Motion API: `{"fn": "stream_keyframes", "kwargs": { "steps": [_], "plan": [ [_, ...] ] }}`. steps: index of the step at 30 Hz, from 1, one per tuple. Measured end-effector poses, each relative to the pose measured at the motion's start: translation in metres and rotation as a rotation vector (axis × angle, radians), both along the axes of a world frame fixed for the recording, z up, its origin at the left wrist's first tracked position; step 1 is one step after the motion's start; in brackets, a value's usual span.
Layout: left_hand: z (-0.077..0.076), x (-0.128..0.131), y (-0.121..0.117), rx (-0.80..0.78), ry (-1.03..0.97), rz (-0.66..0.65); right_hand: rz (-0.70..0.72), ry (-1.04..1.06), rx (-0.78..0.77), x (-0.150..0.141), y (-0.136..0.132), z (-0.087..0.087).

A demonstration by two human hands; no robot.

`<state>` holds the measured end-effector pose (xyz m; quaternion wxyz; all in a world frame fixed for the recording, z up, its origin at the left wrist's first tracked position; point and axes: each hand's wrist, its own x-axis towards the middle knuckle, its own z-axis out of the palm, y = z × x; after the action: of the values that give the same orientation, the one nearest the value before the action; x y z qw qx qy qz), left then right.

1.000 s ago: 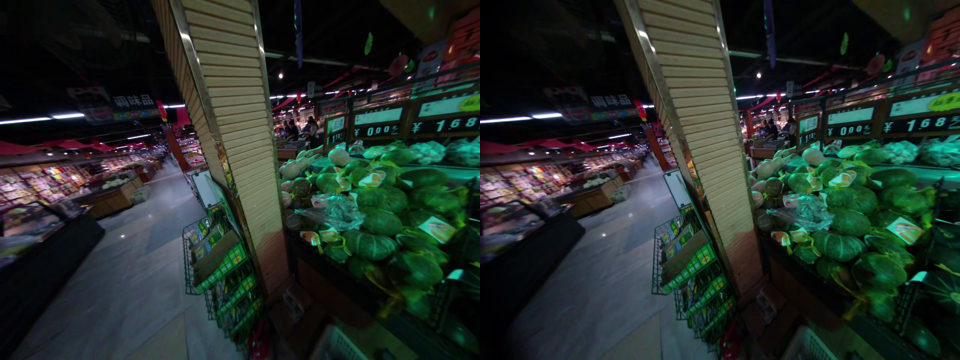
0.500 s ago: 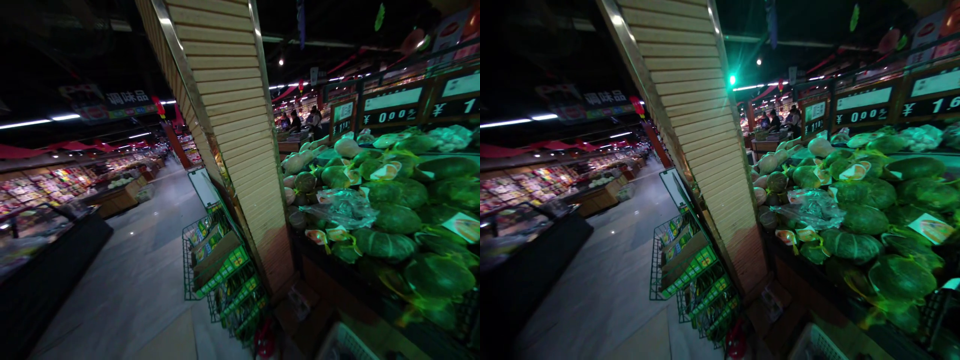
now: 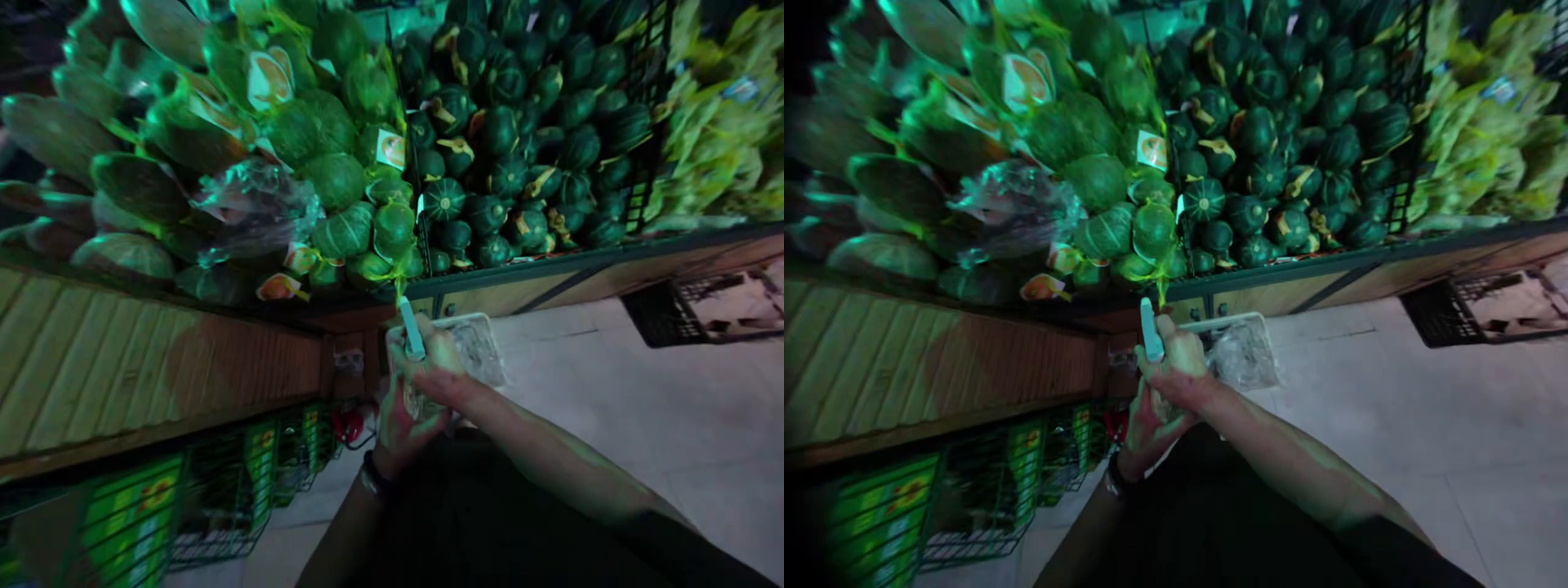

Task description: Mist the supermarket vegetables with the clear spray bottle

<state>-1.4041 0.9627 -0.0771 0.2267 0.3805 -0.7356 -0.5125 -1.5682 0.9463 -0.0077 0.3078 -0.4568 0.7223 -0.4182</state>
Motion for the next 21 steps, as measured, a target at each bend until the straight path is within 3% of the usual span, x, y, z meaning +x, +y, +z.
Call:
{"fn": "stream_keyframes", "kwargs": {
  "steps": [2,6,10,16,21],
  "plan": [
    [0.003,-0.018,-0.010,-0.008,0.066,-0.033,-0.011,-0.031,-0.026,-0.018,-0.008,0.001],
    [0.012,-0.064,-0.037,-0.079,0.116,-0.094,0.000,0.005,-0.282,-0.071,-0.019,-0.002],
    [0.008,-0.105,-0.053,-0.132,0.121,-0.205,-0.057,0.074,-0.357,-0.119,-0.013,-0.013],
    [-0.003,-0.153,-0.033,-0.119,0.095,-0.280,-0.081,0.090,-0.303,-0.171,0.021,-0.033],
    [-0.006,-0.221,0.001,-0.106,0.058,-0.252,-0.044,0.074,-0.289,-0.244,0.049,-0.042]
  ]
}}
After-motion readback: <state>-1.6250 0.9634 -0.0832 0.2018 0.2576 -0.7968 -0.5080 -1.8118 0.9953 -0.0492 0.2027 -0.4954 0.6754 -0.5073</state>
